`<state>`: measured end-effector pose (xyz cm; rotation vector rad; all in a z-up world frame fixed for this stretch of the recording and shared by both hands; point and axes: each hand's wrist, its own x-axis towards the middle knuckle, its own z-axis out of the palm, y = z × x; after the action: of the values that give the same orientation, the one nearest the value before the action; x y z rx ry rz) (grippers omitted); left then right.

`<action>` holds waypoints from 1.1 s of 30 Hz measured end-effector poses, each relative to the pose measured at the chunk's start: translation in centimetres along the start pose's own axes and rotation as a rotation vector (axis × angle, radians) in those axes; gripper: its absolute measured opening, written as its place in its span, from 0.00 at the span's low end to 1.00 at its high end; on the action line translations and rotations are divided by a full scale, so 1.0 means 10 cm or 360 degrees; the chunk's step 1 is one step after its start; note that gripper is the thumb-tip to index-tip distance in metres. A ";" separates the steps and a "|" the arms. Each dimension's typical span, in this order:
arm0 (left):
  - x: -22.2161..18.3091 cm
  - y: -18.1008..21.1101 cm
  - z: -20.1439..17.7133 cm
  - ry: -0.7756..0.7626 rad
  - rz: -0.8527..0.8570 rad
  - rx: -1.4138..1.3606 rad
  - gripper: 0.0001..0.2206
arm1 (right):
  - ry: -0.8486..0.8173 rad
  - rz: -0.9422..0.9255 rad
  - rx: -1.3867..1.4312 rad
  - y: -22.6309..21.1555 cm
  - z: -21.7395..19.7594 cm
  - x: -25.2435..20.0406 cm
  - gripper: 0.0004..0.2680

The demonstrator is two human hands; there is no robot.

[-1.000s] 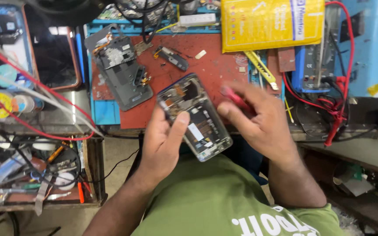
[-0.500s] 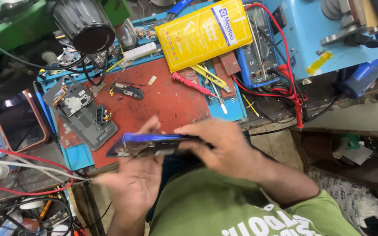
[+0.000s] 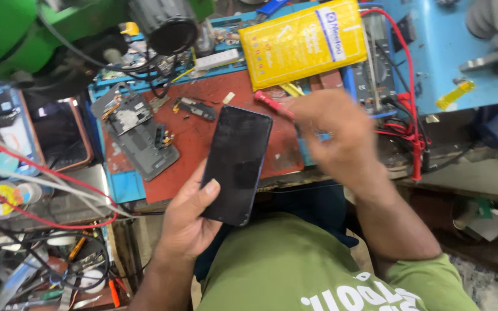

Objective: The person cleans the interior of a smartphone chassis using a cotton swab and a metal tool. They then insert a new battery into the chassis and connect the internal ribbon cables to the motherboard.

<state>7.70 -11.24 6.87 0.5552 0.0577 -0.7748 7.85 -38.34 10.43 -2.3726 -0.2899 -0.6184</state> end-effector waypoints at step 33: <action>0.07 -0.27 -0.02 0.0223 0.0426 0.0872 0.19 | 0.0223 0.0801 0.1094 -0.35 -0.06 0.00 0.06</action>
<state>6.38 -13.15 5.26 1.1137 -0.1024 -0.4828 6.42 -36.04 12.74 -1.6358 0.1451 -0.3582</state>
